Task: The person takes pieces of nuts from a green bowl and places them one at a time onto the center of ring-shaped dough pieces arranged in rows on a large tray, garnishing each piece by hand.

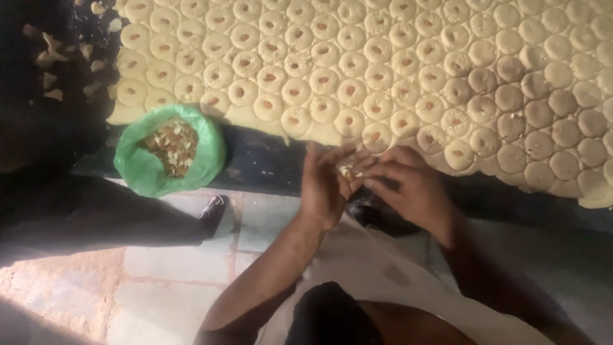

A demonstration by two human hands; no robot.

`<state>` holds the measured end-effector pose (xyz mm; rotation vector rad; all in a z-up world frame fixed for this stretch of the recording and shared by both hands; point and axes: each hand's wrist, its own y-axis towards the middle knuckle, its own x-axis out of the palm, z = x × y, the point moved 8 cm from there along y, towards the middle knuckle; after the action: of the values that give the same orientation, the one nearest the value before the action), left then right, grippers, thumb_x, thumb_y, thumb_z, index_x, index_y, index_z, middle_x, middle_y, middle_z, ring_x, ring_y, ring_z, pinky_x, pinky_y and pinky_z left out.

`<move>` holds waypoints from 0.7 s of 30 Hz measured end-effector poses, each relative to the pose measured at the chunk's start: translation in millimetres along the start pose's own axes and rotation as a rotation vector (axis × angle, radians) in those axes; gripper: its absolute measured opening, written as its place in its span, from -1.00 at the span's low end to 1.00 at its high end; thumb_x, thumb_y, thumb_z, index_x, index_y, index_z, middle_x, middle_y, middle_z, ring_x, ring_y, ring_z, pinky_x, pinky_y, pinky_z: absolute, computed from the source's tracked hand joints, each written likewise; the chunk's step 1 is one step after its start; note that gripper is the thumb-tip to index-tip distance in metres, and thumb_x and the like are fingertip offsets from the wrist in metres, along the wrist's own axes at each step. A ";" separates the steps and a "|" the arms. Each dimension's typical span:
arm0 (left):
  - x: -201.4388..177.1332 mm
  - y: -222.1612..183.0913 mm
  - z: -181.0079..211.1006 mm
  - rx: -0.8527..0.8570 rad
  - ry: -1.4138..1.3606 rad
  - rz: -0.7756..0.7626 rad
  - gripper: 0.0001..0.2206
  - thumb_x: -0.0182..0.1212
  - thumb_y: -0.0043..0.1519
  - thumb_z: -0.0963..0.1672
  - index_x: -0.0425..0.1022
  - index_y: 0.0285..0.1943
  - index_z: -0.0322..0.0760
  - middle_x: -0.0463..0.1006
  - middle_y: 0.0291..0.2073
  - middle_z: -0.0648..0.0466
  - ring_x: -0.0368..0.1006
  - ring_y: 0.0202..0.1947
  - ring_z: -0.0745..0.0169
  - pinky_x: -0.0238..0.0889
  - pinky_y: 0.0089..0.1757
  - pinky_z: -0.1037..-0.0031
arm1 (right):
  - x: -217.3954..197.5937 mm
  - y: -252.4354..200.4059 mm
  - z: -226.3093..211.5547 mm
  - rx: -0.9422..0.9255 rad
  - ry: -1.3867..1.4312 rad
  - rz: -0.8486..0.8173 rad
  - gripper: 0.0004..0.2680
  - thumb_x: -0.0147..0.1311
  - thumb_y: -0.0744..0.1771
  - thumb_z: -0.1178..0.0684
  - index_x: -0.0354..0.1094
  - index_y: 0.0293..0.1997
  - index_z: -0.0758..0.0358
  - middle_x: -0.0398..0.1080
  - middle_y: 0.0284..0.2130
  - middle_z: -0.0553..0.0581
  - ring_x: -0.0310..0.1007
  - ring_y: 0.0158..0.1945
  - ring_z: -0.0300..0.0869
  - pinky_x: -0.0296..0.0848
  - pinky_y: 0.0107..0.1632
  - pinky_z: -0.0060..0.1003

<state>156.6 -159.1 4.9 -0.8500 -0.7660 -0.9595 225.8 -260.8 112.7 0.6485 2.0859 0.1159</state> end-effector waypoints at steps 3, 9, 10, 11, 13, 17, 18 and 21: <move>2.3 -4.3 1.2 -0.004 -0.056 -0.057 -0.19 -0.25 0.35 0.27 0.19 0.39 -0.53 0.47 0.12 -0.25 0.49 0.08 -0.03 0.37 0.04 0.26 | 16.5 7.4 -14.8 -0.032 0.009 -0.023 -0.84 0.30 0.23 0.13 0.52 -0.16 0.20 0.46 -0.14 0.11 0.46 -0.03 0.01 0.42 0.00 -0.13; -39.4 11.0 -31.6 -0.004 -0.206 -0.198 -0.23 -0.23 0.48 0.25 0.25 0.43 -0.54 0.49 0.09 -0.20 0.49 -0.05 0.04 0.39 -0.01 0.32 | 25.8 8.1 -4.4 0.010 0.076 0.013 -0.85 0.26 0.25 0.17 0.49 -0.14 0.21 0.48 -0.13 0.14 0.48 -0.06 0.05 0.43 -0.03 -0.09; -44.4 14.7 -36.3 0.045 -0.331 -0.340 -0.26 -0.23 0.63 0.23 0.26 0.49 -0.59 0.49 0.06 -0.24 0.47 -0.11 0.02 0.39 -0.02 0.29 | 25.8 6.8 1.0 0.019 0.110 0.027 -0.87 0.24 0.26 0.18 0.47 -0.15 0.22 0.48 -0.14 0.14 0.48 -0.08 0.05 0.43 -0.04 -0.09; -27.6 12.5 -30.7 0.034 -0.332 -0.348 -0.26 -0.23 0.63 0.23 0.26 0.49 -0.59 0.49 0.06 -0.24 0.47 -0.11 0.02 0.39 -0.02 0.29 | 23.5 8.5 3.9 0.026 0.102 0.034 -0.87 0.24 0.26 0.18 0.47 -0.15 0.22 0.48 -0.14 0.14 0.48 -0.08 0.05 0.43 -0.04 -0.09; -14.2 11.6 -21.1 0.033 -0.136 -0.110 -0.23 -0.21 0.51 0.26 0.29 0.45 -0.53 0.53 0.18 -0.17 0.38 -0.21 0.14 0.28 -0.19 0.46 | 24.9 12.7 14.1 0.093 0.033 -0.014 -0.86 0.29 0.24 0.16 0.51 -0.19 0.22 0.43 -0.30 0.19 0.44 -0.18 0.09 0.39 -0.14 -0.04; 12.5 19.4 -16.5 0.014 -0.059 0.045 -0.21 -0.27 0.34 0.25 0.26 0.40 -0.49 0.50 0.12 -0.11 0.46 0.04 0.11 0.39 0.00 0.45 | 16.9 16.9 30.8 0.080 0.078 -0.029 -0.88 0.28 0.22 0.15 0.45 -0.28 0.27 0.42 -0.32 0.19 0.44 -0.18 0.08 0.39 -0.14 -0.04; 13.8 22.4 -20.0 -0.001 -0.056 0.081 -0.21 -0.29 0.34 0.24 0.24 0.42 -0.49 0.51 0.17 -0.09 0.46 0.08 0.13 0.36 -0.01 0.48 | 17.8 17.9 39.9 0.091 0.117 -0.057 -0.88 0.27 0.23 0.16 0.42 -0.28 0.28 0.42 -0.32 0.18 0.45 -0.19 0.07 0.40 -0.14 -0.07; 17.8 35.3 -32.1 -0.001 -0.079 0.085 -0.22 -0.31 0.34 0.23 0.25 0.42 -0.49 0.49 0.22 -0.09 0.44 0.16 0.13 0.35 0.05 0.48 | 8.5 20.3 62.1 0.092 0.195 -0.077 -0.89 0.25 0.24 0.18 0.40 -0.28 0.31 0.43 -0.33 0.18 0.47 -0.23 0.03 0.43 -0.20 -0.13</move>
<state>201.0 -182.3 -4.0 -0.9184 -0.7909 -0.8549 280.1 -249.3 77.2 0.6324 2.3123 0.0411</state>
